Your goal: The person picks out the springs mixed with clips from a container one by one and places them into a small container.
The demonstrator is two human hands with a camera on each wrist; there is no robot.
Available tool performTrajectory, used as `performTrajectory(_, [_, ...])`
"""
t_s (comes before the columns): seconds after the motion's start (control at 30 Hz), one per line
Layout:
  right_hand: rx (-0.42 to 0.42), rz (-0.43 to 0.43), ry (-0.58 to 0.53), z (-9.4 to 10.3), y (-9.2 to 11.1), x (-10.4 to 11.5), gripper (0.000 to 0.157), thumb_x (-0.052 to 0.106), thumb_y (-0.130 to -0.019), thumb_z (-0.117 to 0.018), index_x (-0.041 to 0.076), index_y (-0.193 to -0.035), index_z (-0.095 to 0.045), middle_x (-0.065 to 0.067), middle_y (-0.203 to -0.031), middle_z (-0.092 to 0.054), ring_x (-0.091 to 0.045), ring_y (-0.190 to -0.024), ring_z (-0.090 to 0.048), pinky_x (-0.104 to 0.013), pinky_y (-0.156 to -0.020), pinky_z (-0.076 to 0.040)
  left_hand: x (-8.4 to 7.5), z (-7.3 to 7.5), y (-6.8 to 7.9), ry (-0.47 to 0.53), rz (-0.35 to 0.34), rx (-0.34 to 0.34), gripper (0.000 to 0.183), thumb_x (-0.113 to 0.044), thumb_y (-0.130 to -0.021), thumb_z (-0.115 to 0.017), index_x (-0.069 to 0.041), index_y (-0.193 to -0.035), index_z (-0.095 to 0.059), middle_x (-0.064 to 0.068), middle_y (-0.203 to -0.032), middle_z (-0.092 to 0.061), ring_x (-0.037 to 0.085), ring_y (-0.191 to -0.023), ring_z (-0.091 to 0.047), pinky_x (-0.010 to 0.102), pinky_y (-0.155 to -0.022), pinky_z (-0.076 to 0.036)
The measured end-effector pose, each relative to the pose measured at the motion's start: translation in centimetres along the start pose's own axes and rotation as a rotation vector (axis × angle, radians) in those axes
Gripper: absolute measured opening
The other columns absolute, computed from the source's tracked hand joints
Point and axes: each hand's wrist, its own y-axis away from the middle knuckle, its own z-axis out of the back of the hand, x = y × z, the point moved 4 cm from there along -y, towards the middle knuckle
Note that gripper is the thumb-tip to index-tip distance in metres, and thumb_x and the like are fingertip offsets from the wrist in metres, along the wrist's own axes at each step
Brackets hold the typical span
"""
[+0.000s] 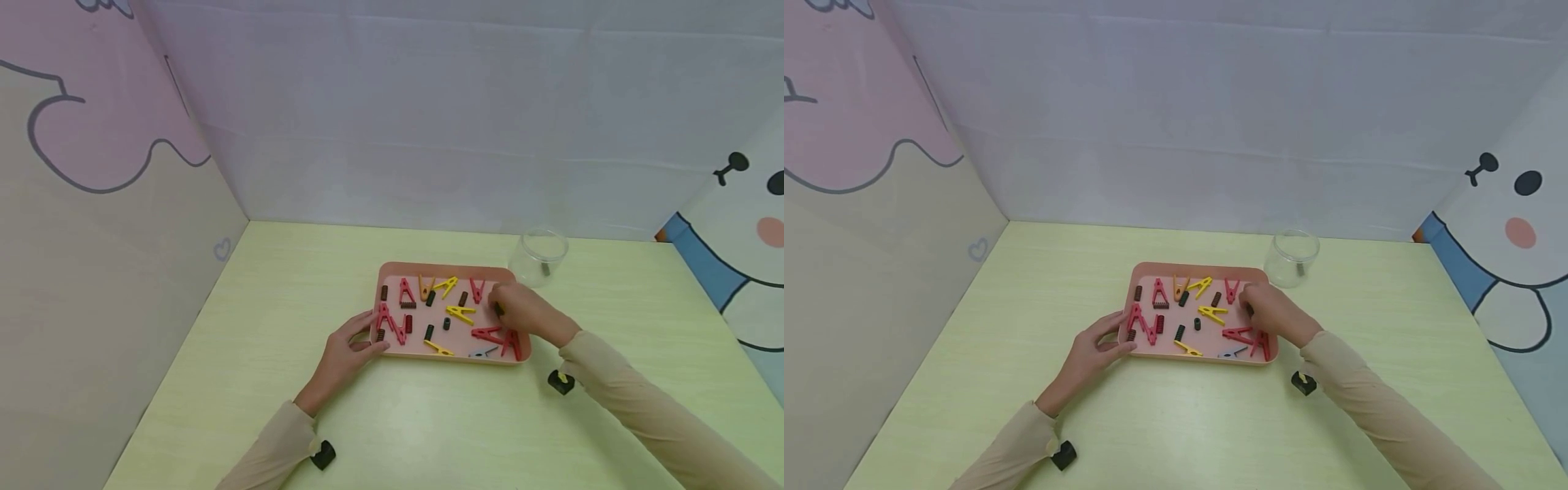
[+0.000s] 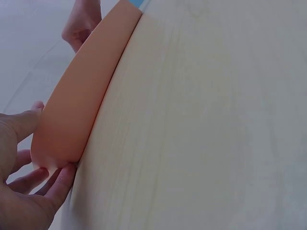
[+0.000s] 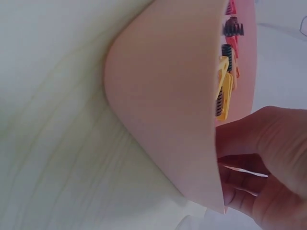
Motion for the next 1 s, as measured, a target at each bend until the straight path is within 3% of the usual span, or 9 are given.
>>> performTrajectory(0.23, [-0.059,0.055,-0.085,0.9,0.4,-0.2,0.011,0.0,-0.076,-0.073,0.006,-0.085,-0.07,-0.003,-0.079,-0.062,-0.021,-0.072,-0.053,-0.028,-0.062,-0.049,3.4,-0.1,-0.8,-0.022,0.002,-0.037,0.062,-0.025,-0.08,-0.076,-0.014,-0.136,-0.053,-0.003,-0.14,-0.046,0.019,-0.115,-0.056,0.022,-0.083,-0.052])
performTrajectory(0.5, [-0.1,0.098,-0.142,1.6,0.8,-0.6,0.016,-0.005,-0.076,-0.071,0.003,-0.09,-0.071,-0.006,-0.086,-0.066,-0.021,-0.075,-0.057,-0.032,-0.066,-0.055,3.5,-0.1,-0.8,-0.021,-0.005,-0.037,0.061,-0.025,-0.08,-0.076,-0.013,-0.136,-0.053,0.001,-0.14,-0.046,0.022,-0.115,-0.056,0.025,-0.084,-0.053])
performTrajectory(1.0, [-0.153,0.123,-0.149,2.3,1.2,-0.7,0.016,-0.005,-0.075,-0.073,0.002,-0.089,-0.071,-0.004,-0.086,-0.066,-0.02,-0.074,-0.059,-0.029,-0.063,-0.054,3.5,-0.2,-0.8,-0.014,-0.028,-0.036,0.061,-0.023,-0.08,-0.076,-0.011,-0.135,-0.053,0.005,-0.141,-0.046,0.026,-0.116,-0.055,0.028,-0.085,-0.053])
